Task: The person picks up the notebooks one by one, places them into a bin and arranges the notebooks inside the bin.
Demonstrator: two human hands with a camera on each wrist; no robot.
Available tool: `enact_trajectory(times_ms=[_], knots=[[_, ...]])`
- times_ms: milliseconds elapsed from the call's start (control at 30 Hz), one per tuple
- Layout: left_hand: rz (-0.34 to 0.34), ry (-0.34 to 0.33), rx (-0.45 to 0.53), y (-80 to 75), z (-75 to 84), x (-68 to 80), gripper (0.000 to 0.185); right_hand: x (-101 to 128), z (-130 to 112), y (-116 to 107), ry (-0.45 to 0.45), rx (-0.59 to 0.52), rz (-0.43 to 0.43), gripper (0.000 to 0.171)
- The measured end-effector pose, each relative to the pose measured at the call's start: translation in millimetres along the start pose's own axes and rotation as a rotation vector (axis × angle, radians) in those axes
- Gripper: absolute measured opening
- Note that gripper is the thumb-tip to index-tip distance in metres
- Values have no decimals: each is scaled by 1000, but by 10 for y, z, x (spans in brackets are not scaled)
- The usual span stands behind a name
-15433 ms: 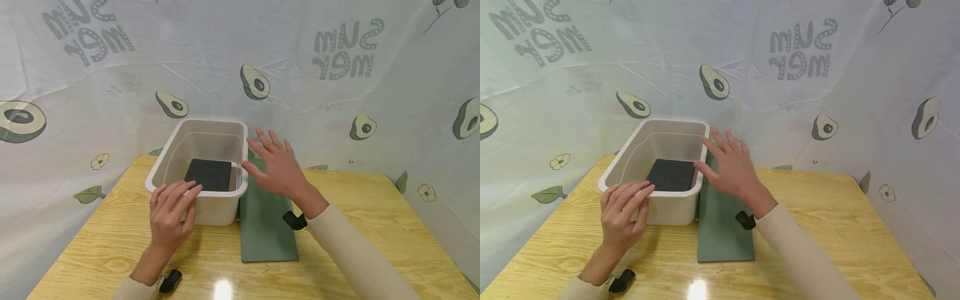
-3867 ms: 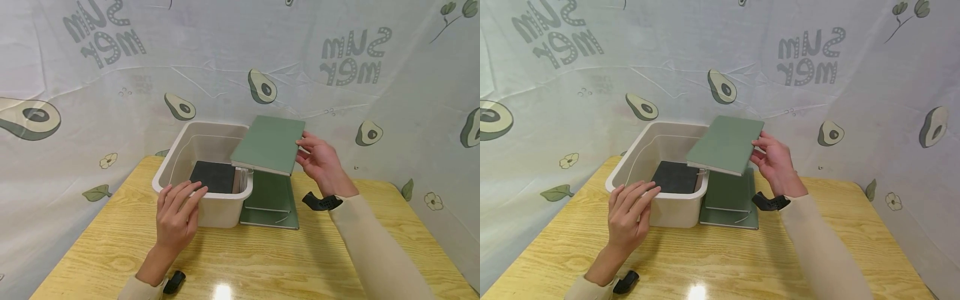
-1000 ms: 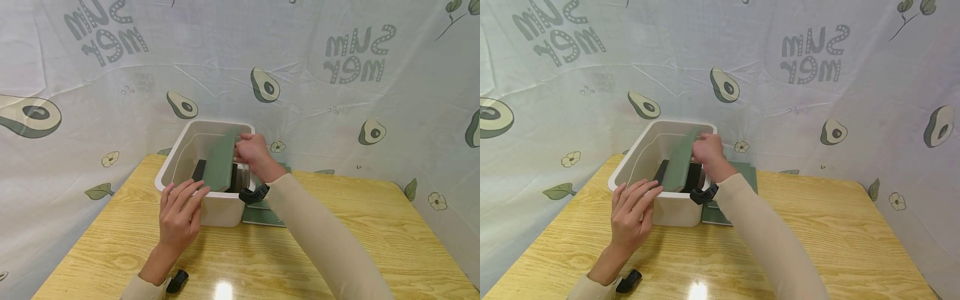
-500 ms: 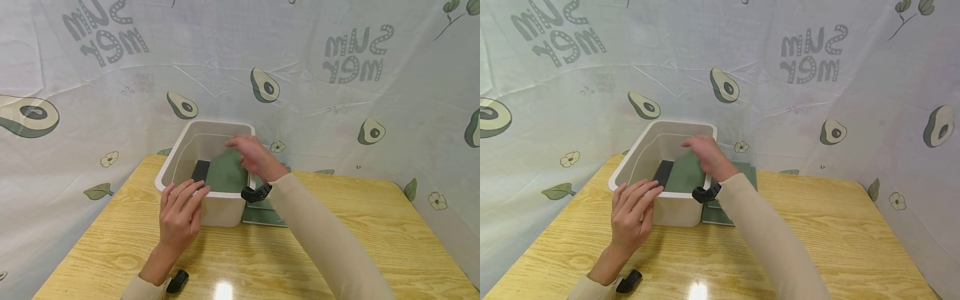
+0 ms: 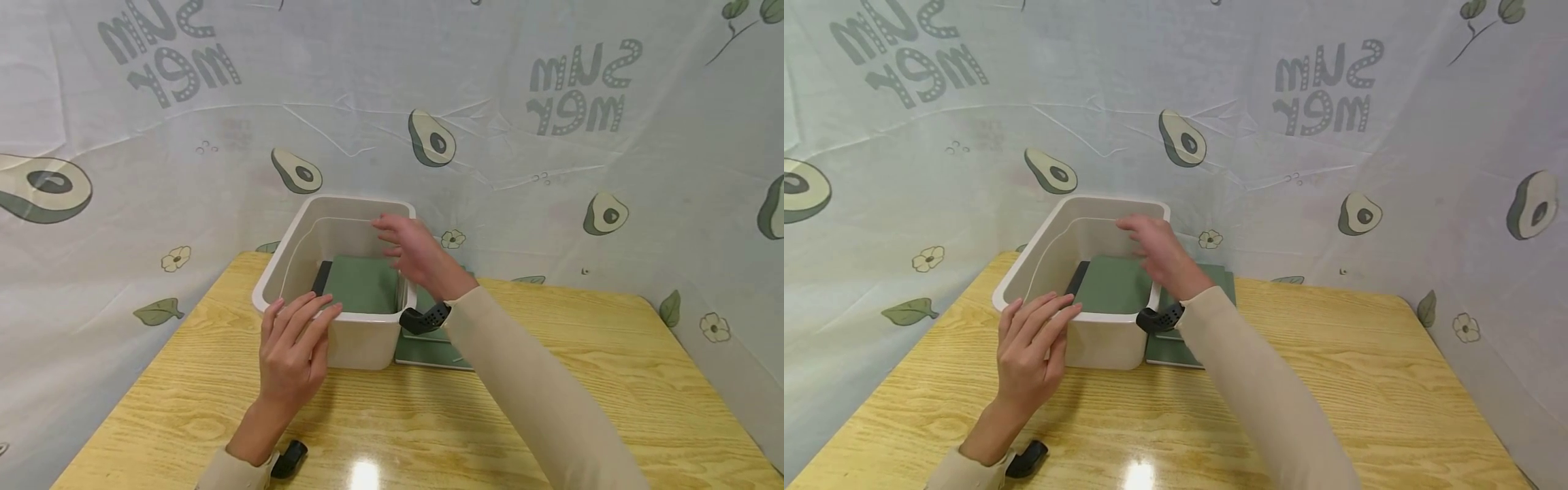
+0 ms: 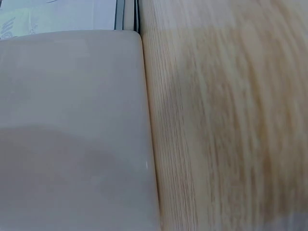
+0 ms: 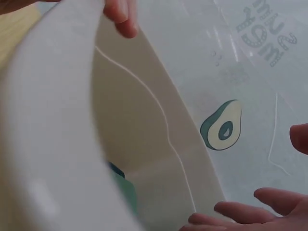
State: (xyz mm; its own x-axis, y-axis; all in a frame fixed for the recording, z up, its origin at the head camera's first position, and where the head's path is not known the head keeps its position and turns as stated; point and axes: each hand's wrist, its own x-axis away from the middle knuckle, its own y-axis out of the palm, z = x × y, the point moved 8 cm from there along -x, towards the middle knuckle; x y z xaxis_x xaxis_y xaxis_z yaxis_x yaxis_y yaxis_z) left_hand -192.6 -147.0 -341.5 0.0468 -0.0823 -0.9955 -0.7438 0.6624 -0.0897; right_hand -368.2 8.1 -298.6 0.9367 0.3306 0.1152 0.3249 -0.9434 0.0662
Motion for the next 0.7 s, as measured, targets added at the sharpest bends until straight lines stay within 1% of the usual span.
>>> enact_trajectory(times_ms=[100,167,300,400,500,600,700], knots=[[1,-3,3,1,-3,1,29,25,-34,-20,-54,75,10,68],[6,-3,5,0,-3,-3,29,48,-66,-31,-106,164,19,66],[15,-1,10,-5,1,-16,29,114,-122,-44,-217,427,36,65],[20,3,13,-9,8,-28,28,177,-154,-41,-291,673,52,67],[27,7,14,-15,12,-42,28,237,-173,-26,-347,895,63,68],[30,8,15,-12,17,-46,28,293,-172,-16,-392,1057,55,69],[29,5,16,-6,19,-42,29,339,-161,-44,-418,1167,44,69]])
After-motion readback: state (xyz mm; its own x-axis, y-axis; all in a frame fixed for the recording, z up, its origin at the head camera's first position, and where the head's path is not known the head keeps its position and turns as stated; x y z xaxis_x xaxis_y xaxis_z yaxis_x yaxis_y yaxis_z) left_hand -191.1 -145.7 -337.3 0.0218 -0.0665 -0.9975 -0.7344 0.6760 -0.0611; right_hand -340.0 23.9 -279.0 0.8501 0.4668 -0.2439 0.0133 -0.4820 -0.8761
